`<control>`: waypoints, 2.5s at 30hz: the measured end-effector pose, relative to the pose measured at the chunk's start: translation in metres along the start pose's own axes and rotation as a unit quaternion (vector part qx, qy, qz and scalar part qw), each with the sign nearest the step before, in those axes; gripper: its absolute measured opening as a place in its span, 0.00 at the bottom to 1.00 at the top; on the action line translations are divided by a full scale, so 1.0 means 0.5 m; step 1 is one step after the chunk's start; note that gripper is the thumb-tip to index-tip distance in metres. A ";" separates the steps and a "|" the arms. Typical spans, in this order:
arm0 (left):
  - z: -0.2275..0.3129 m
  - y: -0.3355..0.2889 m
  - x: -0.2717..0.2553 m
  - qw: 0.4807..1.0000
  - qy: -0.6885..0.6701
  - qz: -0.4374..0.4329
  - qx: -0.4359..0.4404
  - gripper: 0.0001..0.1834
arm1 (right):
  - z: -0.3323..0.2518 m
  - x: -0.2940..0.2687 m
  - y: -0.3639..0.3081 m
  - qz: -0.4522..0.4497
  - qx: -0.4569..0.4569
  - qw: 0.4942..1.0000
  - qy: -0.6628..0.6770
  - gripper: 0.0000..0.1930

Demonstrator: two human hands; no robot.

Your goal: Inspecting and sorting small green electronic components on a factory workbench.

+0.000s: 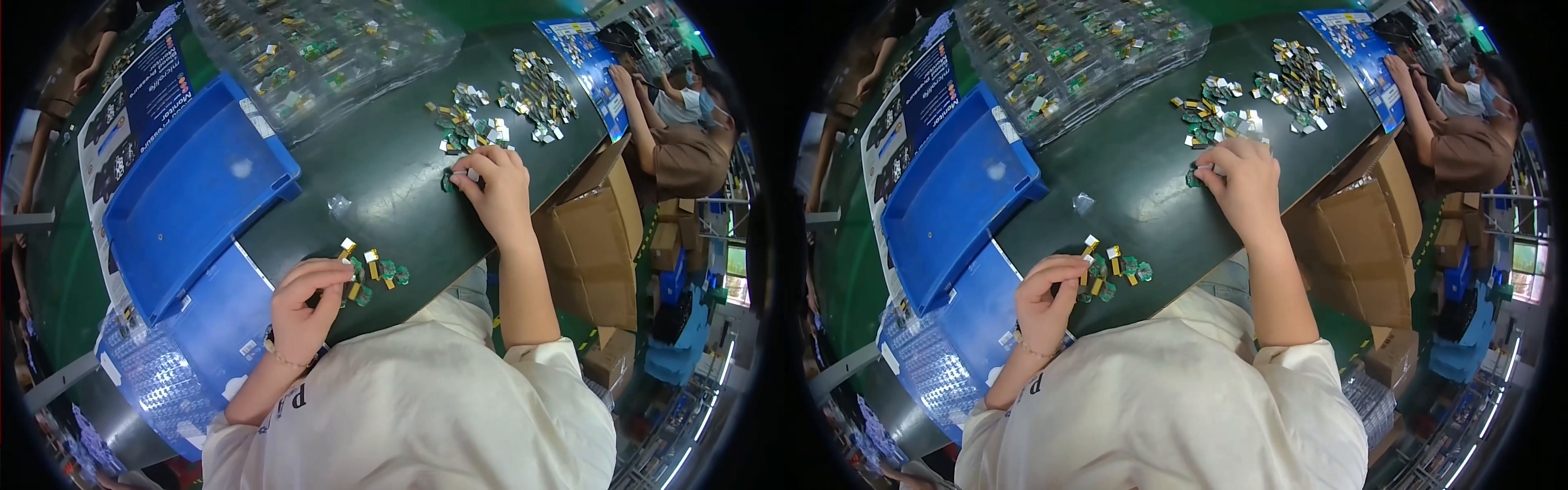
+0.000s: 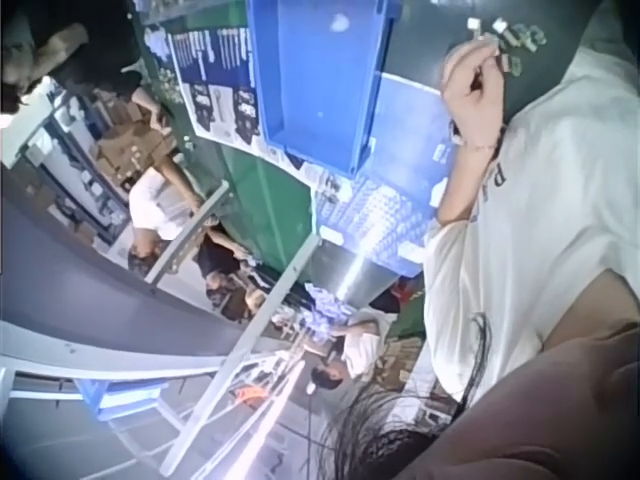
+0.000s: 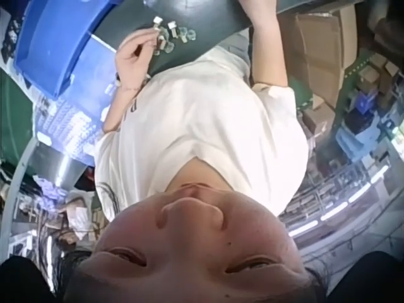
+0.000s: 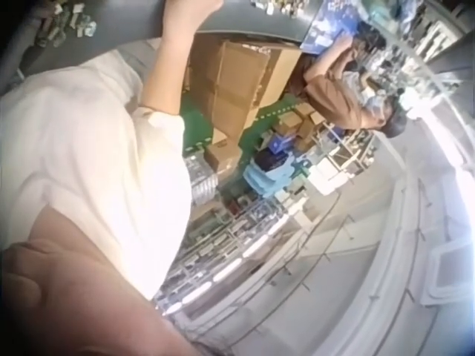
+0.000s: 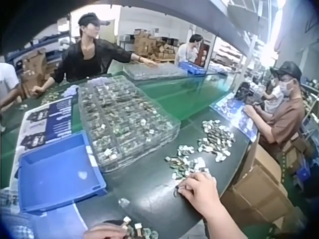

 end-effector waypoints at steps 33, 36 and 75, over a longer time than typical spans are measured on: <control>-0.091 -0.040 -0.007 0.907 -0.378 0.127 -0.131 0.03 | -0.323 0.040 -0.055 0.006 -0.210 0.943 0.258 0.11; -0.090 -0.033 -0.006 0.892 -0.413 0.130 -0.129 0.03 | -0.325 0.035 -0.042 -0.005 -0.222 0.933 0.283 0.09; -0.070 -0.023 0.047 0.901 -0.412 -0.035 -0.134 0.11 | -0.223 0.149 -0.077 -0.345 0.041 0.756 0.555 0.05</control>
Point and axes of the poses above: each hand's wrist, its own y-axis towards the middle knuckle, its own x-axis out of the palm, z = x × y, the point moved 9 cm from there along y, towards the middle knuckle, and after that the axes turned 10 degrees about -z, right-handed, at the moved point
